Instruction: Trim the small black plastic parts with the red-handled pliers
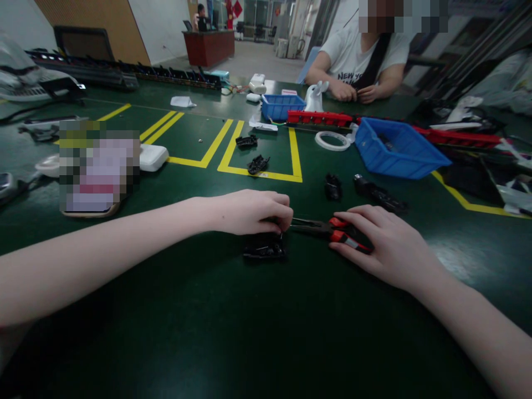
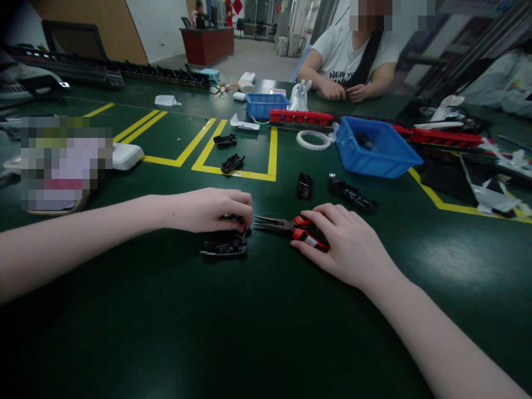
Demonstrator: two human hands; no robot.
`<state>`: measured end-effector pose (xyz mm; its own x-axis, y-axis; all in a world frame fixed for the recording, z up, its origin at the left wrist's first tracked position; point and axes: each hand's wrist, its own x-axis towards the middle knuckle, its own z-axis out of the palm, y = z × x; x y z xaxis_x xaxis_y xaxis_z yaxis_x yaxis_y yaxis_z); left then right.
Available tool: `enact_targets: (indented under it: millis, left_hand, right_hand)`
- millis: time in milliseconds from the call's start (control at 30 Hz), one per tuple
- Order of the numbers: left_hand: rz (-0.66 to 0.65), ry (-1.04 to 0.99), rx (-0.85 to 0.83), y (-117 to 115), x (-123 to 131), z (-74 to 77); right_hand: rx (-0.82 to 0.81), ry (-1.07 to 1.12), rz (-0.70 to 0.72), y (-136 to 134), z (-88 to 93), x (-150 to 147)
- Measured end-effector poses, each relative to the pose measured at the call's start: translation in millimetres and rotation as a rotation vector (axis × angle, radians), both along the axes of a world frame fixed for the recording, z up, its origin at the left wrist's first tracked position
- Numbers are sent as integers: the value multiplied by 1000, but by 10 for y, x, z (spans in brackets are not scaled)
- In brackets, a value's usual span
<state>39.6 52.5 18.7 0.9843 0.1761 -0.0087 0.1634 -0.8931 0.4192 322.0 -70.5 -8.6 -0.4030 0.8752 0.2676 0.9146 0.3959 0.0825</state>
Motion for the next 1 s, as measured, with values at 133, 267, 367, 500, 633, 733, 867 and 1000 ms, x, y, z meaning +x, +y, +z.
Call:
enact_targets:
  millis: [133,267,367,500,633,733,867,1000]
  left_hand:
    - [-43,-19,61,-27,2,19]
    - [-100,-15,47,-4,-2,45]
    - [-114,-19,22,20,-4,40]
    - [-89,-15,67,2,1,34]
    - [-111,29,172,-81,52,67]
    - [-119,78,228,-148,124,81]
    - [-90,57,180,-169,161,29]
    - [25,-79,-92,-150,61,-65]
  right_hand:
    - [15,-16,-5,-20,16,-23]
    - [19,-21,-12,-28,29,-35]
    - [23,-16,-16,-29,29,-48]
    - [41,-25,-45,-48,24,-74]
    - [82,-41,-86,-74,26,-110]
    - [121,-47,-124,-87,31,-139]
    - [192,20,-169,-119,55,-154]
    - [194,140,-105,-175,110,-160]
